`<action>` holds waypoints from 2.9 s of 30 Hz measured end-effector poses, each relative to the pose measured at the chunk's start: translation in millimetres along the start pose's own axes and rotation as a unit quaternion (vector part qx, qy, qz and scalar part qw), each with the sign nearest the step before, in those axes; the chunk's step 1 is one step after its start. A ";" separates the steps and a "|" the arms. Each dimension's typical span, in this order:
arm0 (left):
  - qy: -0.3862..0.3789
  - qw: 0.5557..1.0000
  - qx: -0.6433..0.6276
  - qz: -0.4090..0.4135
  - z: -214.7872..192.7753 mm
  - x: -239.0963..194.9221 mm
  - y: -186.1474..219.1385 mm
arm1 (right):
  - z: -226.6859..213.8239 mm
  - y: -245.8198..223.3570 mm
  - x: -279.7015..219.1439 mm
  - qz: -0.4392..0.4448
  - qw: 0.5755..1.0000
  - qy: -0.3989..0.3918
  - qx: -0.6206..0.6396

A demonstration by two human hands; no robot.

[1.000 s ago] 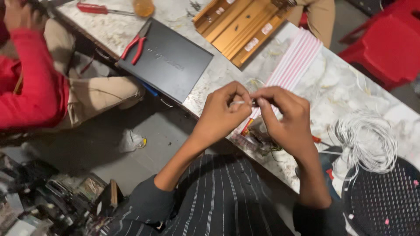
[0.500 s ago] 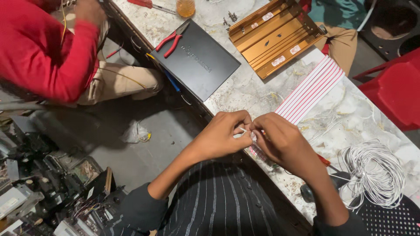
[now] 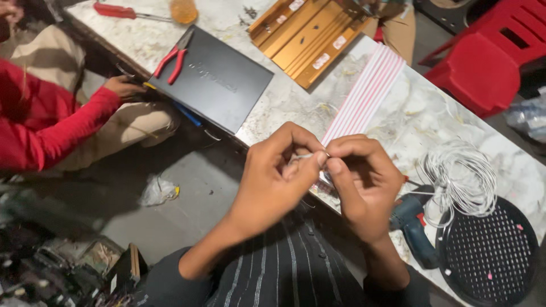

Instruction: The person strips the insulation from multiple white wires using a wire stripper. They repeatedly pick up a wire, strip the end, and place it on the table.

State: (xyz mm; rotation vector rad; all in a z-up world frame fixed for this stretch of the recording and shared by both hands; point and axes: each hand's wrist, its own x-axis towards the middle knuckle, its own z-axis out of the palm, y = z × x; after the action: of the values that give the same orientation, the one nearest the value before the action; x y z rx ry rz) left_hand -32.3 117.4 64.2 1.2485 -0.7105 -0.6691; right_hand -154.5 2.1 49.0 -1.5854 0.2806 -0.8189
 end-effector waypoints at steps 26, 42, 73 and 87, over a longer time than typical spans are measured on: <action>-0.278 0.949 0.140 -0.056 20.9 73.8 1.3 | -67.3 -24.0 22.8 -0.245 0.856 -0.134 -0.435; -0.384 0.913 0.050 -0.130 35.0 42.6 -42.0 | -178.8 -5.3 10.0 -0.201 0.746 0.109 -0.626; -0.268 0.942 0.016 -0.202 20.3 48.6 -50.0 | -87.0 -4.8 4.6 -0.048 0.946 -0.194 -0.257; 0.048 0.991 -0.035 -0.122 -26.2 133.5 -178.0 | -274.9 256.6 262.5 0.190 0.962 0.130 0.146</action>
State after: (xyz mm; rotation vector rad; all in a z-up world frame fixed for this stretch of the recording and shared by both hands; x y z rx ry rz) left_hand 59.1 -5.0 -99.7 1.3053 -0.4547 -0.8199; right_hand -72.8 -420.7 -108.6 -1.1007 0.6053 -0.7257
